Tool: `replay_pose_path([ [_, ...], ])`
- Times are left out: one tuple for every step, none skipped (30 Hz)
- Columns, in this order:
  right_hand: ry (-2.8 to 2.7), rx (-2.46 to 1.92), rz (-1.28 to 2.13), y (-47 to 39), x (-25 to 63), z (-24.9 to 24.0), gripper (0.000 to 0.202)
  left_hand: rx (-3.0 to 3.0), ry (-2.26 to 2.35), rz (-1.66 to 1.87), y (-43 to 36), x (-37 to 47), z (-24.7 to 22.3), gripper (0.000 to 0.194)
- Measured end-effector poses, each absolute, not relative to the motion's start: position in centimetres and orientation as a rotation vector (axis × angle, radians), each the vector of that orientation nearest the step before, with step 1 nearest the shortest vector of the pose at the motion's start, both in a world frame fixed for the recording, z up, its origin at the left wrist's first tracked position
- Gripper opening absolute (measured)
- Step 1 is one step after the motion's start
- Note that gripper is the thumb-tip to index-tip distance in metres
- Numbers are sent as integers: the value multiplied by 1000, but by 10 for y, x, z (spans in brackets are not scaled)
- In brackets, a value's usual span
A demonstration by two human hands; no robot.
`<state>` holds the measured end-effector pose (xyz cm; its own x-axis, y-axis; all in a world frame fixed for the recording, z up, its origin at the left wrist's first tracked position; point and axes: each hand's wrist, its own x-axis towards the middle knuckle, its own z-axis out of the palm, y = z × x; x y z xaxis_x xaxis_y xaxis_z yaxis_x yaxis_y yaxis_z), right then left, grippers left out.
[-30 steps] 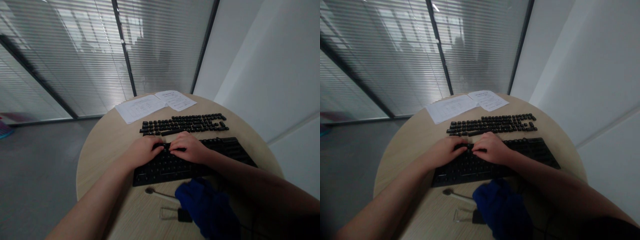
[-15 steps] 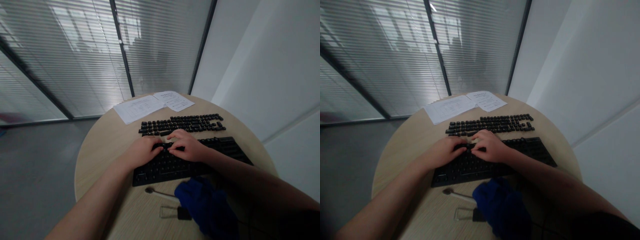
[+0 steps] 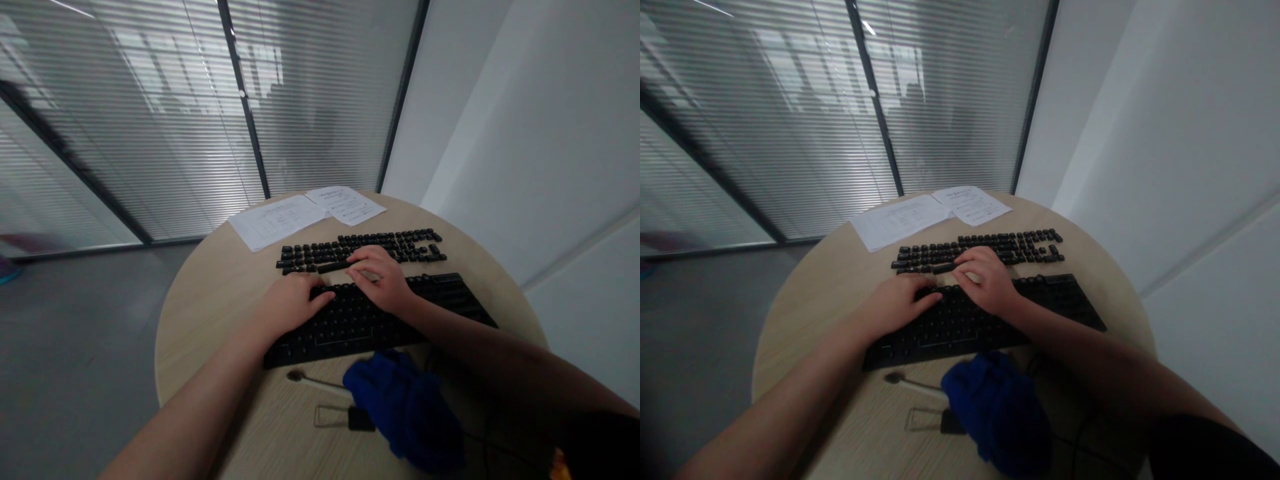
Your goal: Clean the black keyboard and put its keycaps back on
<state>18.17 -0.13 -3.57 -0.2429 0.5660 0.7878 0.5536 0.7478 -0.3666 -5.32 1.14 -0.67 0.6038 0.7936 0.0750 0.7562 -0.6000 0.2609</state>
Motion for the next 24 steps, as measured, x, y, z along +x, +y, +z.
replay_pose_path([
  [-1846, -881, 16, 0, 182, -36, 17, 2627, 1322, 268, 11, -50, -7, 43],
  [-1804, -906, 26, 2, 182, -36, 18, 2625, 1352, 271, 11, -46, -8, 43],
  [-1772, -929, 38, 3, 183, -37, 19, 2621, 1375, 279, 11, -44, -9, 42],
  [-1748, -949, 45, 4, 183, -37, 19, 2615, 1392, 289, 12, -42, -9, 41],
  [-1732, -968, 46, 5, 183, -38, 20, 2607, 1401, 298, 12, -41, -10, 40],
  [-1723, -981, 38, 6, 185, -37, 20, 2598, 1407, 310, 13, -41, -11, 40],
  [-1724, -991, 24, 7, 187, -34, 20, 2589, 1405, 322, 14, -41, -11, 41],
  [-1734, -1000, 8, 8, 191, -31, 20, 2583, 1397, 333, 14, -41, -12, 42],
  [-1753, -1014, -5, 9, 195, -26, 20, 2579, 1393, 344, 15, -42, -12, 43],
  [-1779, -1035, -10, 11, 200, -19, 19, 2577, 1390, 355, 15, -42, -12, 43],
  [-1812, -1064, -7, 14, 206, -12, 19, 2578, 1386, 368, 14, -42, -13, 42],
  [-1853, -1099, 2, 18, 211, -4, 18, 2578, 1383, 383, 14, -41, -13, 42],
  [-1904, -1140, 7, 24, 216, 4, 17, 2574, 1382, 397, 13, -41, -14, 42],
  [-1967, -1184, 0, 31, 219, 10, 17, 2568, 1382, 410, 13, -40, -14, 42],
  [-2044, -1232, -18, 41, 222, 16, 16, 2561, 1386, 417, 12, -39, -15, 43],
  [-2125, -1286, -43, 52, 223, 20, 15, 2559, 1393, 417, 12, -38, -15, 43],
  [-2197, -1350, -63, 65, 223, 22, 15, 2561, 1404, 411, 11, -38, -15, 42],
  [-2256, -1428, -67, 79, 222, 24, 14, 2569, 1412, 404, 11, -37, -16, 42],
  [-2291, -1515, -52, 93, 220, 24, 14, 2581, 1416, 402, 10, -37, -15, 42],
  [-2308, -1600, -28, 107, 218, 23, 15, 2594, 1415, 397, 10, -36, -15, 43],
  [-2321, -1666, -8, 120, 215, 22, 15, 2602, 1413, 388, 10, -36, -15, 45],
  [-2334, -1708, 4, 132, 212, 20, 16, 2607, 1411, 376, 9, -36, -15, 46],
  [-2354, -1730, 10, 143, 210, 19, 16, 2608, 1410, 363, 9, -37, -15, 46],
  [-2382, -1738, 12, 152, 207, 18, 15, 2608, 1409, 351, 9, -37, -15, 45],
])
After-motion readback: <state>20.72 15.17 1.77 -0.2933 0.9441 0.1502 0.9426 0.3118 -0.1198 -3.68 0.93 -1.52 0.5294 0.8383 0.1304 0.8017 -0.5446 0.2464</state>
